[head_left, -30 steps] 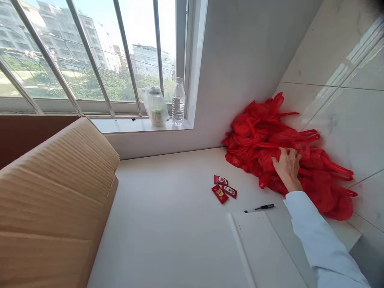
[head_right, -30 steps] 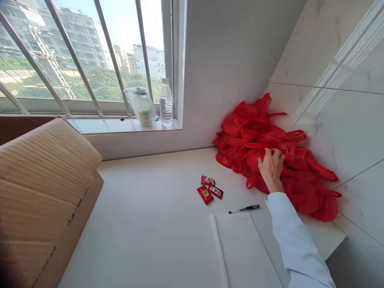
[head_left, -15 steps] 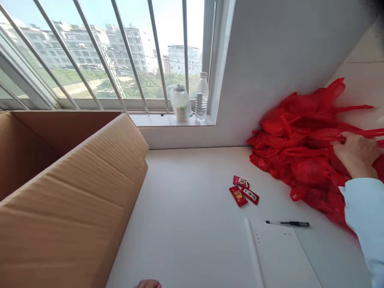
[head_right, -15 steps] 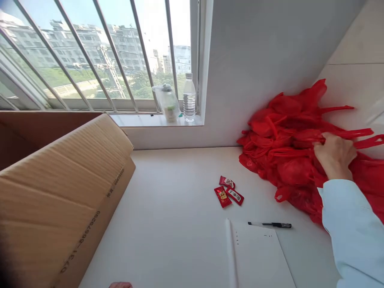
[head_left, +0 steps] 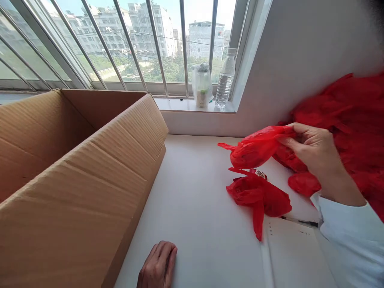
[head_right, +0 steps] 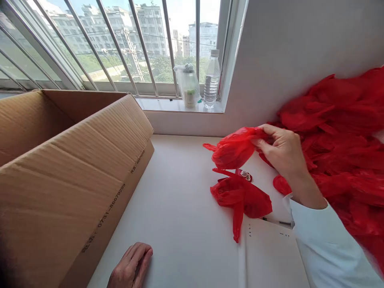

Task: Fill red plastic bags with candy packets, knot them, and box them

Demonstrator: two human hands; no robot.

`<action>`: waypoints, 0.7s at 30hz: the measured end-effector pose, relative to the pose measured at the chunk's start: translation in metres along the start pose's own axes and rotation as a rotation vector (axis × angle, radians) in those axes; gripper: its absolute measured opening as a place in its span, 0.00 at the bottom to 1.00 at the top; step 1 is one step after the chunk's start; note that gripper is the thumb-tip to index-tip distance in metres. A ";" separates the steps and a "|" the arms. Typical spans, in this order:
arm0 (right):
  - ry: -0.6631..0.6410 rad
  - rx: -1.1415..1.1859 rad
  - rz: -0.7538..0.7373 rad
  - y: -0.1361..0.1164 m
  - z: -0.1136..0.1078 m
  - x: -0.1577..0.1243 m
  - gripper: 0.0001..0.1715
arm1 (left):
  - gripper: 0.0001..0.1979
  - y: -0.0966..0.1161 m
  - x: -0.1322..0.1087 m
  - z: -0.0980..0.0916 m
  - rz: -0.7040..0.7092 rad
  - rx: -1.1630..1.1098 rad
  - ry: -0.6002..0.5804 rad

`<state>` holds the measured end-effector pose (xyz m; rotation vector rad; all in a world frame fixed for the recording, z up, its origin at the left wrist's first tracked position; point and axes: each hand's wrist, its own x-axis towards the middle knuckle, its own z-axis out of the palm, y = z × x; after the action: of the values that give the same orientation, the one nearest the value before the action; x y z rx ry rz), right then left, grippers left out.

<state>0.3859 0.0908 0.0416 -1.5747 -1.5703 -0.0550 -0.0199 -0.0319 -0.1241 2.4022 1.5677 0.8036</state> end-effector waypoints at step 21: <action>-0.370 -0.440 -0.032 0.039 0.049 -0.139 0.30 | 0.27 0.027 0.117 0.014 0.151 0.160 -0.081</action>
<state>0.3638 0.0180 -0.0910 -1.9847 -1.9674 -0.1411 0.0444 0.0627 -0.0839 2.6568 1.4874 0.6179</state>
